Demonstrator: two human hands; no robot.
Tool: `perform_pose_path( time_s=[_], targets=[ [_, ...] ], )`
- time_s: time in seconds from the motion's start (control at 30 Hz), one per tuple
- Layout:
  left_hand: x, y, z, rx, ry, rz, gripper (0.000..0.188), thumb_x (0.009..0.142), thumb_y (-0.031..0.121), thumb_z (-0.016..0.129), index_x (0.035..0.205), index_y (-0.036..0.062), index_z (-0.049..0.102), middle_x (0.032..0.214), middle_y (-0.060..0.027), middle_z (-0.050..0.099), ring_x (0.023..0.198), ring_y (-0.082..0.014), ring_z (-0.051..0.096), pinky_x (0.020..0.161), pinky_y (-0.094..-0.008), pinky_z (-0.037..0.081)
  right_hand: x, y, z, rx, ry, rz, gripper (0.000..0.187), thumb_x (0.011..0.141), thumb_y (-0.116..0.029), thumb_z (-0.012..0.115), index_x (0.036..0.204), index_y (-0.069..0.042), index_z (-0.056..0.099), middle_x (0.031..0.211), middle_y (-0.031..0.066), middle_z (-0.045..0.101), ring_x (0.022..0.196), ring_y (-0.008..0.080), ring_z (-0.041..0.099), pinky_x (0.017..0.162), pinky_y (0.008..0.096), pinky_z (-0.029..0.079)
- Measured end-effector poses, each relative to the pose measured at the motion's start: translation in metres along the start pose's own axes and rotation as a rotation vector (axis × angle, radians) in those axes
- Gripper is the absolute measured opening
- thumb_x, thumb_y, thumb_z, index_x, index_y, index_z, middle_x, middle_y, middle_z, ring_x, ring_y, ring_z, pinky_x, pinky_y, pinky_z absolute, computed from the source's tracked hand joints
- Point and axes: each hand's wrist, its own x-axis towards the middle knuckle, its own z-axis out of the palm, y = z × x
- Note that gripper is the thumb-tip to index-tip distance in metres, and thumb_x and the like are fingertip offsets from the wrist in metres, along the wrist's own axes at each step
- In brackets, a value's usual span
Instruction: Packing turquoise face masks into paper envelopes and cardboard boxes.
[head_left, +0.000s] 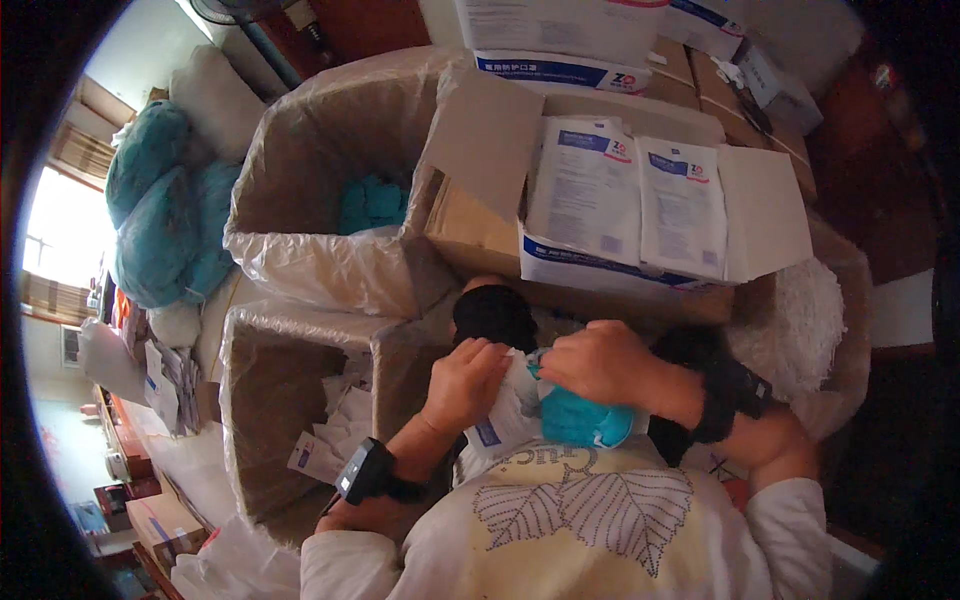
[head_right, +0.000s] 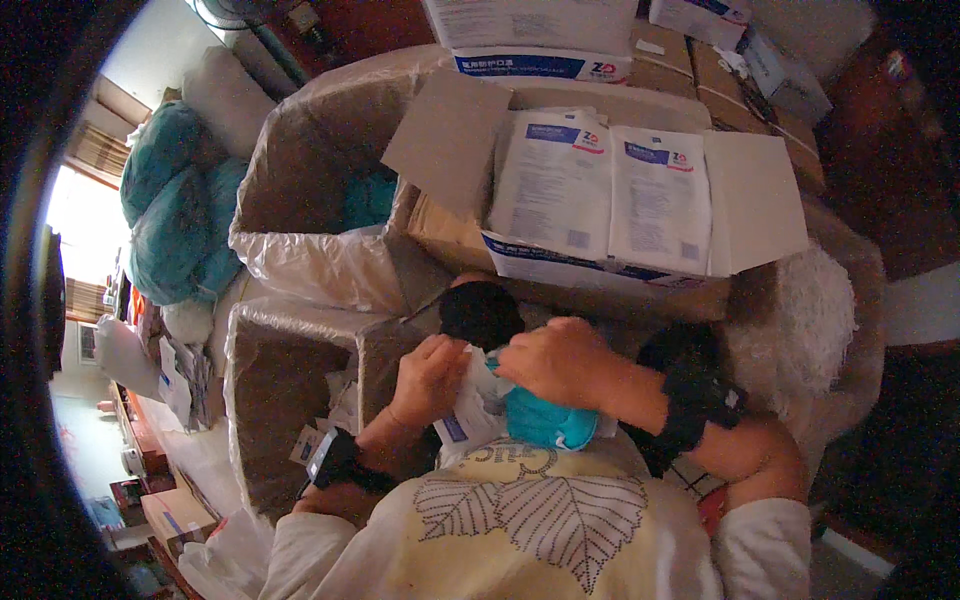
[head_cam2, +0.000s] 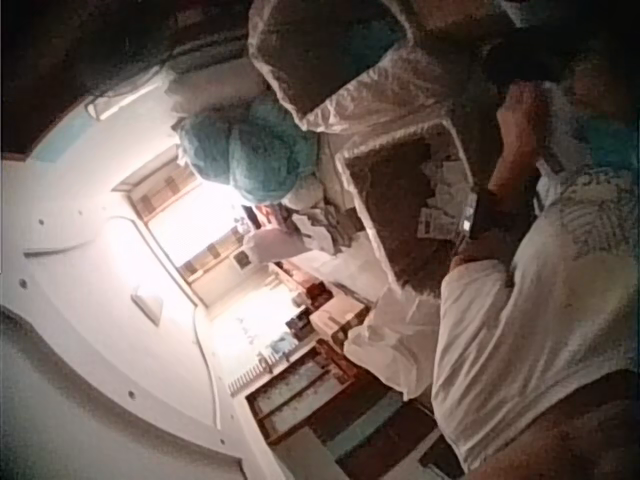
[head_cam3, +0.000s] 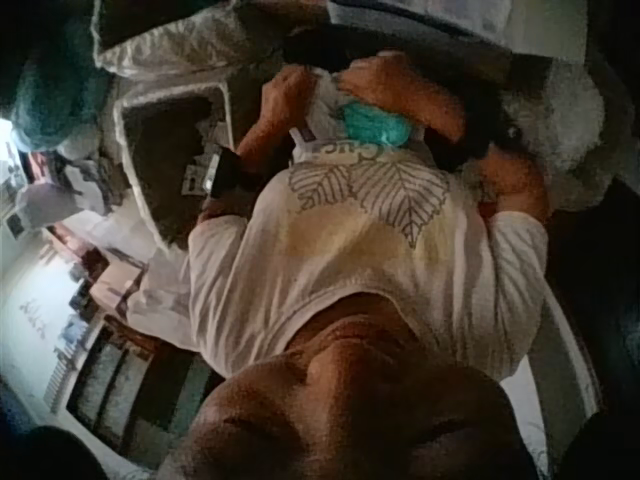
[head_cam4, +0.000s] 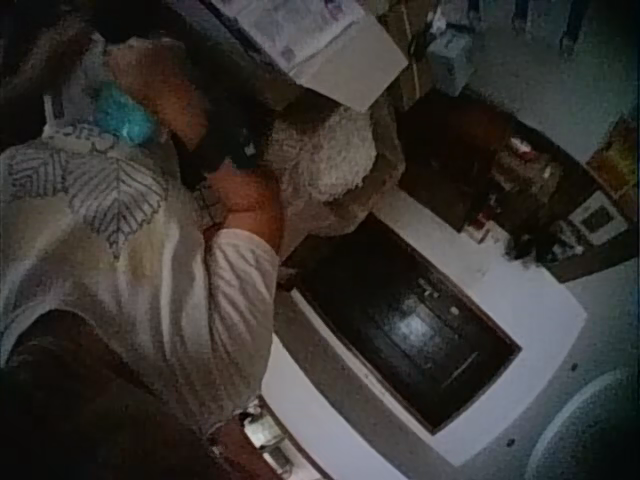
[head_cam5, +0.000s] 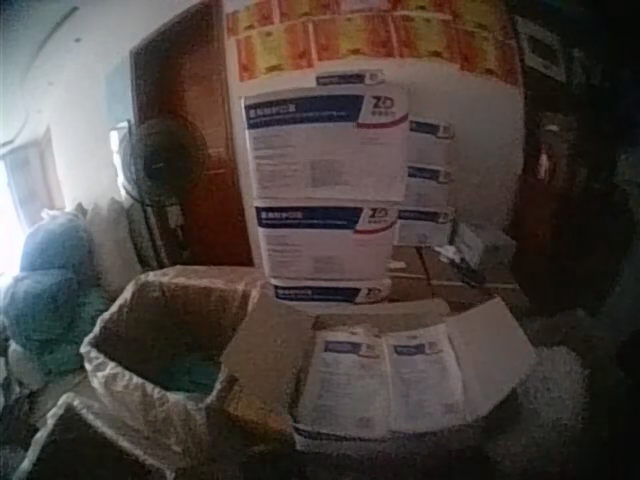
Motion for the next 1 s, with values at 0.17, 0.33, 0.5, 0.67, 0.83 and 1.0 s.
perform_pose_path(
  time_s=[0.17,0.33,0.5,0.67,0.83,1.0],
  targets=[
    [-0.016,-0.008,0.005,-0.131,0.045,-0.174,0.009,0.079,0.009,0.054,0.085,0.0021,0.054,0.075,-0.0146,0.055,0.069,-0.0335,0.056,0.058,-0.0371,0.046,-0.018,0.000,-0.008,0.249,0.167,0.184,0.011,0.077,-0.019,0.058,0.073,-0.008,0.060,0.068,0.0059,0.057,0.060,0.0225,0.056,0.053,0.0311,0.041],
    [-0.020,-0.002,0.002,-0.214,0.095,-0.305,0.009,0.082,0.010,0.051,0.083,0.0013,0.052,0.074,-0.0189,0.053,0.070,-0.0372,0.055,0.058,-0.0382,0.045,-0.022,-0.012,-0.011,0.598,0.289,0.454,0.013,0.080,-0.014,0.058,0.083,-0.001,0.059,0.075,0.0112,0.060,0.065,0.0240,0.058,0.060,0.0311,0.045],
    [-0.013,0.018,-0.015,-0.322,0.093,-0.498,0.015,0.086,0.012,0.046,0.077,-0.0002,0.047,0.069,-0.0209,0.049,0.063,-0.0381,0.050,0.056,-0.0368,0.041,-0.006,-0.015,-0.004,0.763,0.509,0.509,0.015,0.083,-0.014,0.056,0.086,0.000,0.059,0.074,0.0075,0.060,0.068,0.0129,0.055,0.063,0.0253,0.043],
    [-0.023,0.027,-0.023,-0.352,0.109,-0.576,0.018,0.087,0.014,0.044,0.076,-0.0006,0.046,0.068,-0.0211,0.048,0.061,-0.0373,0.048,0.056,-0.0348,0.040,0.003,-0.022,-0.010,0.924,0.479,0.577,0.017,0.085,-0.017,0.054,0.087,-0.001,0.059,0.073,0.0008,0.057,0.071,0.0068,0.049,0.063,0.0229,0.041],
    [-0.031,0.019,-0.039,-0.208,0.020,-0.393,0.017,0.085,0.015,0.047,0.077,-0.0002,0.047,0.071,-0.0203,0.050,0.067,-0.0389,0.050,0.059,-0.0383,0.041,0.003,-0.012,-0.025,0.762,-0.067,0.392,0.020,0.083,-0.023,0.057,0.081,-0.002,0.055,0.070,0.0097,0.057,0.064,0.0169,0.054,0.059,0.0268,0.042],
    [-0.024,0.018,-0.045,-0.188,-0.111,-0.332,0.017,0.086,0.017,0.046,0.081,0.0009,0.049,0.073,-0.0209,0.050,0.068,-0.0393,0.049,0.061,-0.0369,0.042,0.006,-0.014,-0.030,0.451,-0.124,0.183,0.026,0.081,-0.029,0.057,0.076,-0.004,0.053,0.067,0.0143,0.055,0.058,0.0278,0.052,0.055,0.0337,0.042]
  ],
)
